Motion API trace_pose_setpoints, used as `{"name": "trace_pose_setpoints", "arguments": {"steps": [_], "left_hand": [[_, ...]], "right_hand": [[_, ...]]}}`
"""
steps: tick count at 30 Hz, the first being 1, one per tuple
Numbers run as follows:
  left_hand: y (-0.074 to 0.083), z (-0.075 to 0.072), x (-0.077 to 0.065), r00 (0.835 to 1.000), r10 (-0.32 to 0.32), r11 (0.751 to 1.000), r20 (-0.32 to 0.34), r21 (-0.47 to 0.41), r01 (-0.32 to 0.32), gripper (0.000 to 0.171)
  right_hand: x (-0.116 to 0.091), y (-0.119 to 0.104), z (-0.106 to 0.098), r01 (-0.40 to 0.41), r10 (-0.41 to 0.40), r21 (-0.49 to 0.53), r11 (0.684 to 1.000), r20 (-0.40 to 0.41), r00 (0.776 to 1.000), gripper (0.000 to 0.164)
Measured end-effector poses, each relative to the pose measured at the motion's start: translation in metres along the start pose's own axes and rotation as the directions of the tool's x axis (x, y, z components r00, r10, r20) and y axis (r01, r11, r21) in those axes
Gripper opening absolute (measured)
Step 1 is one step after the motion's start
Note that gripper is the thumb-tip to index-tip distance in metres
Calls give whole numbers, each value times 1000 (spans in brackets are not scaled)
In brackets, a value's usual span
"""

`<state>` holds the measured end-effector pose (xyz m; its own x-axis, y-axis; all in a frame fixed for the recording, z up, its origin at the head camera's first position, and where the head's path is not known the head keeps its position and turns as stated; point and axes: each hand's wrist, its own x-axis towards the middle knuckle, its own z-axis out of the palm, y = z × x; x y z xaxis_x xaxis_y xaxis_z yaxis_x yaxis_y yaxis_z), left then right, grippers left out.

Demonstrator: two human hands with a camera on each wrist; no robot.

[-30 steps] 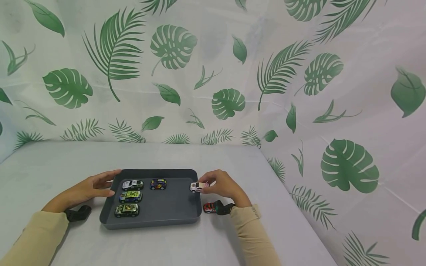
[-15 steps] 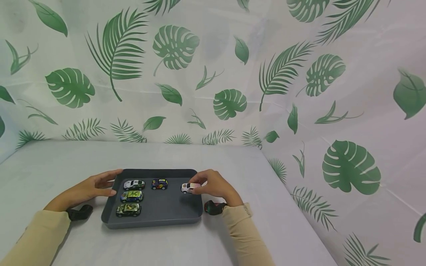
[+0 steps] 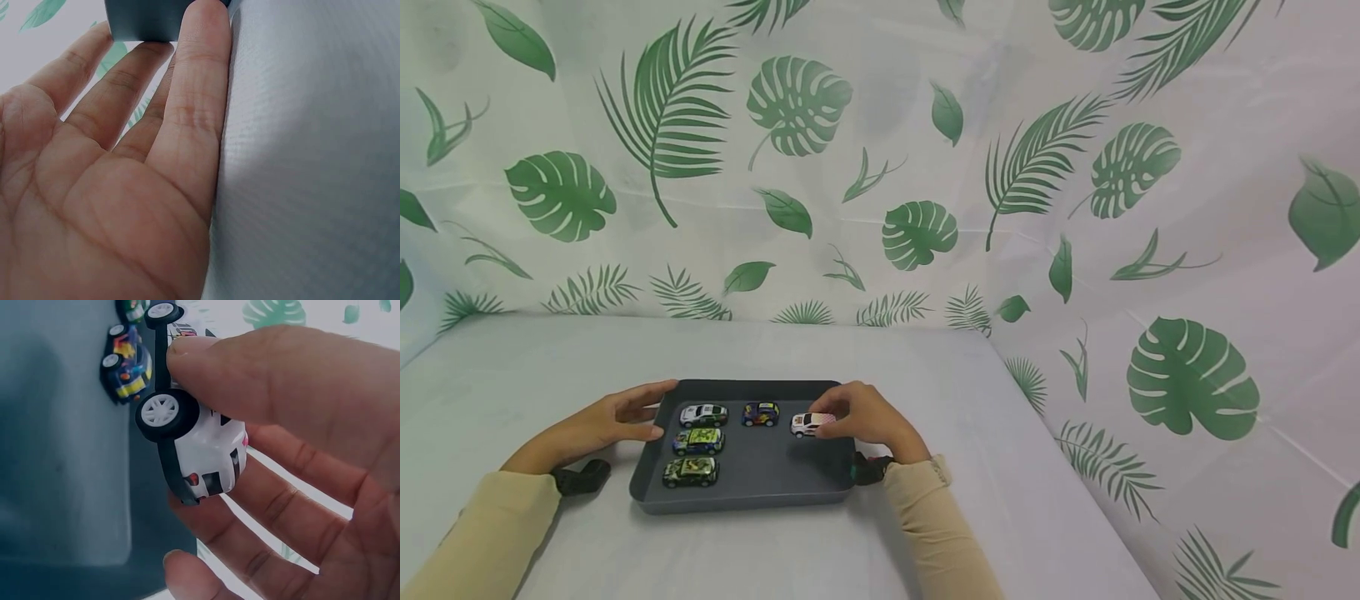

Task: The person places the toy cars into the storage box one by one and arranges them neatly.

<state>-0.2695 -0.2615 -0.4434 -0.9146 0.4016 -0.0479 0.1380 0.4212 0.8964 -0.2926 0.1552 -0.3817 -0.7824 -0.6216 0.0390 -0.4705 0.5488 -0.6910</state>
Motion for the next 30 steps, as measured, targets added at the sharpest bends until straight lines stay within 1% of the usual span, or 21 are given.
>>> {"name": "trace_pose_setpoints", "arguments": {"steps": [4, 10, 16, 22, 26, 30], "left_hand": [[-1, -1, 1, 1000, 6, 1000, 6, -1, -6, 95], [-2, -1, 1, 1000, 15, 1000, 5, 6, -15, 94], [-3, -1, 2, 1000, 13, 1000, 5, -11, -13, 94], [-2, -1, 2, 1000, 13, 1000, 10, -6, -13, 95], [-2, -2, 1, 1000, 10, 1000, 12, -2, -10, 95], [-1, -1, 2, 1000, 4, 1000, 8, -12, -4, 94]], "right_hand": [[5, -2, 3, -4, 4, 1, 1000, 9, 1000, 26], [12, -4, 8, -6, 5, 32, 999, 23, 1000, 26], [18, -6, 15, 5, -6, 22, 1000, 31, 999, 25], [25, -9, 22, 15, -16, 19, 1000, 52, 999, 24], [28, -11, 25, 29, -29, 2, 1000, 60, 998, 25], [31, -14, 28, 24, -24, -13, 1000, 66, 998, 25]]}}
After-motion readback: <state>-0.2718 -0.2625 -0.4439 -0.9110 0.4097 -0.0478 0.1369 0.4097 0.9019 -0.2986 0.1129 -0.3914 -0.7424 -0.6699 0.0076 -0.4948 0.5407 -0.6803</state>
